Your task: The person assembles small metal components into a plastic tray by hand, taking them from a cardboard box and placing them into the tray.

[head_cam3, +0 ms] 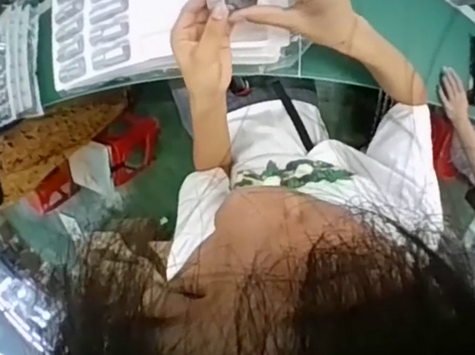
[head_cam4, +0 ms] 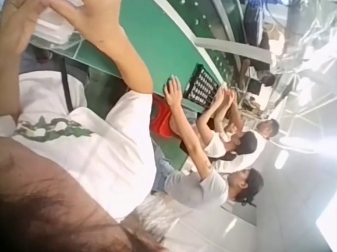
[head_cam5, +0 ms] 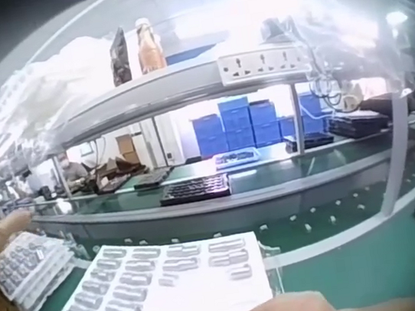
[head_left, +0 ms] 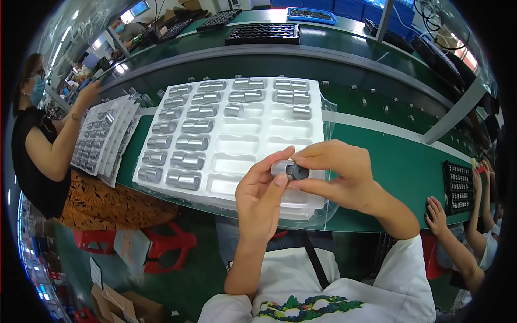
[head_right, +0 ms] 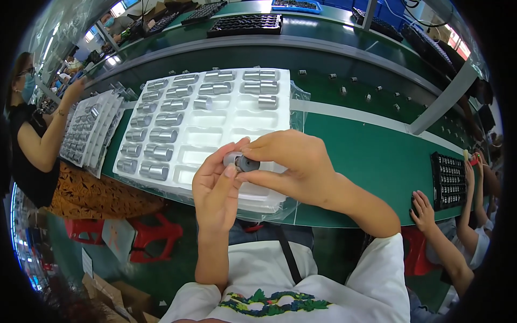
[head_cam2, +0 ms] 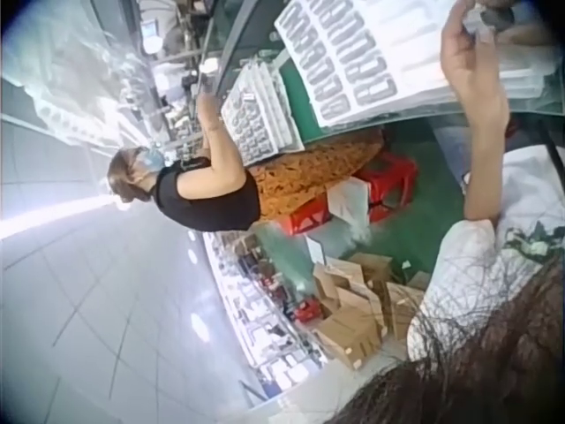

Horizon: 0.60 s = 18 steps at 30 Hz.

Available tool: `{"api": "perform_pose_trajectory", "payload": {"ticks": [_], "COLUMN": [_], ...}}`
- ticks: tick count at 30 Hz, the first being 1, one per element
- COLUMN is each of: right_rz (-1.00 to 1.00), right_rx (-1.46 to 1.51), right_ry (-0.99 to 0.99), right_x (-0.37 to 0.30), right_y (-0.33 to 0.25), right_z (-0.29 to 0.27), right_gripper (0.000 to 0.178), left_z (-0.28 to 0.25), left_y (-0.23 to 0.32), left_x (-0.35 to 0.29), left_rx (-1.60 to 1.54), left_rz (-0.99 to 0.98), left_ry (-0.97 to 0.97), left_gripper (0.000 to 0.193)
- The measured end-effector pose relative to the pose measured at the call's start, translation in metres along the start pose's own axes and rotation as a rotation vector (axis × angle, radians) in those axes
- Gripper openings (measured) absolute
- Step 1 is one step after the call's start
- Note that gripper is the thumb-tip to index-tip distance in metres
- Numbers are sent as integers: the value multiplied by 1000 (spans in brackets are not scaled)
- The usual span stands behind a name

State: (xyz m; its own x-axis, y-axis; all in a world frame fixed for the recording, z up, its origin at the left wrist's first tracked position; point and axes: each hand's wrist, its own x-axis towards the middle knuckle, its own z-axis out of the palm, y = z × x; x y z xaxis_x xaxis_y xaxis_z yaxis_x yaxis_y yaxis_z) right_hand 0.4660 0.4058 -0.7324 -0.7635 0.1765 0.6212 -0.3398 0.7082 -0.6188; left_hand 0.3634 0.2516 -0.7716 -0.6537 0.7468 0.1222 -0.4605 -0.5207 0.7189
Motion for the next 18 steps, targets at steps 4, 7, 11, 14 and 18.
{"api": "perform_pose_trajectory", "payload": {"ticks": [4,7,11,14,18], "right_rz": [-324,-406,-466,-462,-449], "right_rx": [-320,-403,-479,-545,-537], "right_ry": [110,138,139,137,146], "right_x": [0,-1,-1,0,-1], "right_y": [2,1,-5,-10,-13], "right_z": [8,16,16,20,24], "right_gripper": [46,48,48,38,37], "left_z": [5,10,3,3,0], "left_y": [-1,-2,-1,-5,-8], "left_x": [-1,-5,-3,-4,-8], "left_rx": [-1,70,65,107,203], "left_rz": [13,15,-64,-29,49], "left_ry": [-12,-14,-52,-59,-48], "left_gripper": [48,50,47,42,40]}}
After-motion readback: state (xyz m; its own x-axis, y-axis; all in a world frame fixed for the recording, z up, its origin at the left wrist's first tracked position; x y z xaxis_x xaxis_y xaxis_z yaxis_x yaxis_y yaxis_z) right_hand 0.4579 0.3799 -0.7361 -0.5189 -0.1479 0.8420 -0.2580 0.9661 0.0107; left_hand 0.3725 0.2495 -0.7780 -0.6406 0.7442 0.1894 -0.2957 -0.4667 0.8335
